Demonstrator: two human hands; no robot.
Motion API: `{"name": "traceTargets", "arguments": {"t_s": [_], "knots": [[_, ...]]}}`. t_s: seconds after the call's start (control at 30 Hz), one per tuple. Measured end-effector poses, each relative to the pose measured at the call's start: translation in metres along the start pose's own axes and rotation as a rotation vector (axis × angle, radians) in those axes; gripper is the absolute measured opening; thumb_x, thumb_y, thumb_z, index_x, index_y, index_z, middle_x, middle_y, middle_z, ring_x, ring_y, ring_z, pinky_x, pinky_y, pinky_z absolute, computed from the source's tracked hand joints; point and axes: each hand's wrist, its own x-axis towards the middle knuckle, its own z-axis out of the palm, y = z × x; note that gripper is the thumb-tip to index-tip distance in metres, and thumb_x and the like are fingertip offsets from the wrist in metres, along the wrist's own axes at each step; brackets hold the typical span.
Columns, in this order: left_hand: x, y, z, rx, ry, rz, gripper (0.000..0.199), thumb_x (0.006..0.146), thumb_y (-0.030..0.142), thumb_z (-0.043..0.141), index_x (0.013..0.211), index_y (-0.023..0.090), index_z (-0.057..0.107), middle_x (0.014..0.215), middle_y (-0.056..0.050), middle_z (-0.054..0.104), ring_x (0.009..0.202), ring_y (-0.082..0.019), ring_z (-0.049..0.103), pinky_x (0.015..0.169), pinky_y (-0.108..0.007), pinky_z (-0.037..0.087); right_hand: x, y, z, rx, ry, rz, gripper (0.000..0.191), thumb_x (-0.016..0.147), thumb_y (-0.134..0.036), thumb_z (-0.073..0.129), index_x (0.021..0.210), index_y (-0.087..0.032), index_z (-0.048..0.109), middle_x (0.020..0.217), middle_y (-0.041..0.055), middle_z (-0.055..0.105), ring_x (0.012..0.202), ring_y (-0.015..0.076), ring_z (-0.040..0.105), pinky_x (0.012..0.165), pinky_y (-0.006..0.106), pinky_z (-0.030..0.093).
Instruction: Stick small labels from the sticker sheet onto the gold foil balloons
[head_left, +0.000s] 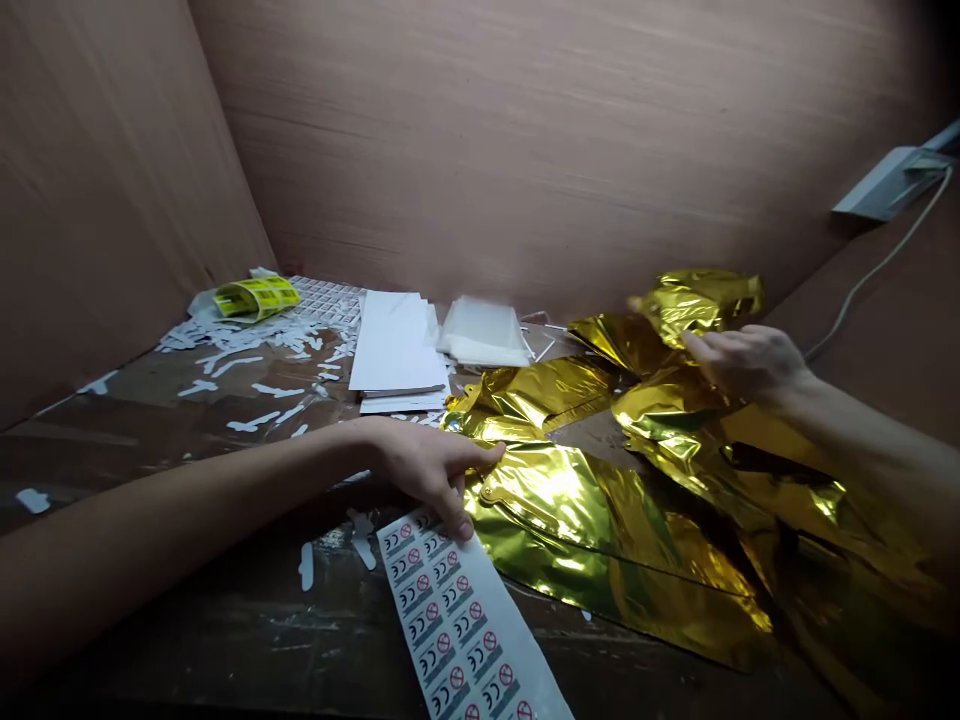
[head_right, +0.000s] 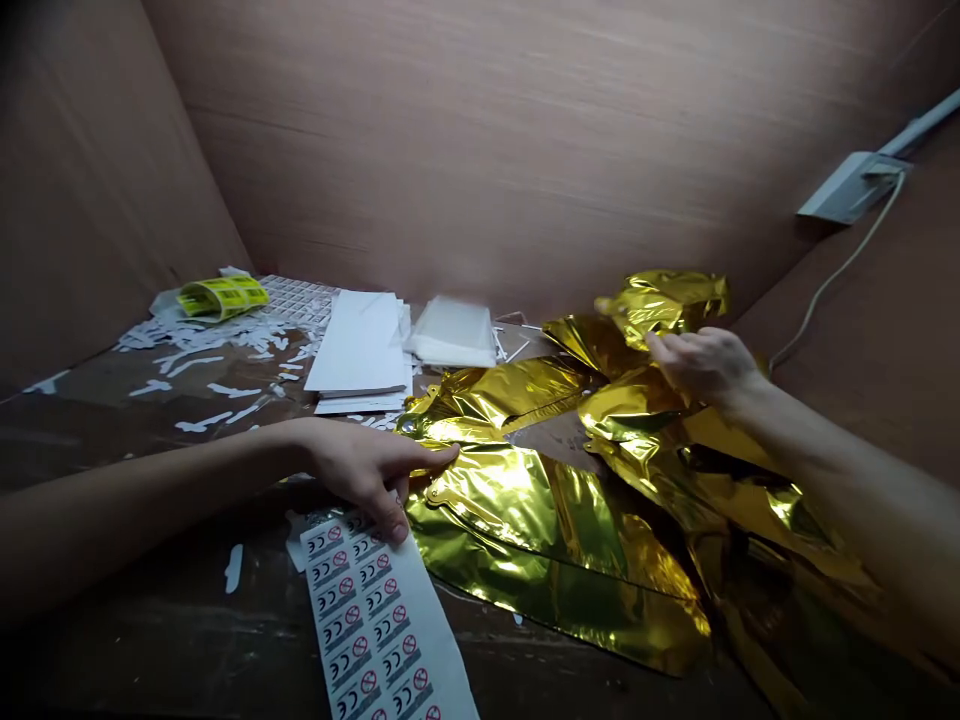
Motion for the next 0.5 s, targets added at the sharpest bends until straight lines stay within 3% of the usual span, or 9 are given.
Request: {"name": "traceTargets", "arguments": {"t_s": [0.1,0.23,0.37,0.5], "knots": [[0.001,-0.008,-0.002,-0.224,-0.028,0.024,0.121,0.067,0.039,0.088,0.162,0.013,0.017,0.08,-0.004,0.078,0.066,-0.019,0.068,0.055,-0.024,0.046,-0.01,-0.002,0.023,0.013,-0.261,-0.195,0.017,0.089,-0.011,0.065,0.098,-0.008,0.079,0.065,0.0057,0.066,0.064,0.0029,0.054,0.068,0.035,0.028],[0.006,-0.012,-0.001,-0.456,0.03,0.093,0.09,0.069,0.035,0.089,0.149,0.018,0.051,0.07,-0.001,0.074,0.053,-0.014,0.061,0.049,-0.022,0.043,-0.02,-0.001,0.032,-0.023,-0.372,-0.296,0.037,0.083,-0.027,0.075,0.118,-0.014,0.075,0.082,0.0095,0.072,0.078,0.0103,0.059,0.076,0.036,0.03],[0.013,-0.011,0.005,-0.536,0.28,0.196,0.067,0.068,0.03,0.09,0.13,0.017,0.068,0.068,-0.002,0.074,0.055,-0.011,0.063,0.05,-0.019,0.045,-0.045,-0.01,0.021,-0.065,-0.332,-0.29,0.05,0.091,-0.032,0.065,0.138,-0.015,0.062,0.103,0.0141,0.071,0.096,0.0201,0.062,0.083,0.037,0.035],[0.02,-0.007,0.01,-0.632,0.505,0.222,0.061,0.069,0.026,0.089,0.125,0.012,0.069,0.079,-0.006,0.077,0.069,-0.015,0.073,0.065,-0.024,0.057,-0.117,-0.031,0.01,-0.087,-0.159,-0.076,0.056,0.099,-0.042,0.048,0.148,-0.014,0.046,0.125,0.0194,0.062,0.115,0.03,0.058,0.095,0.041,0.044]]}}
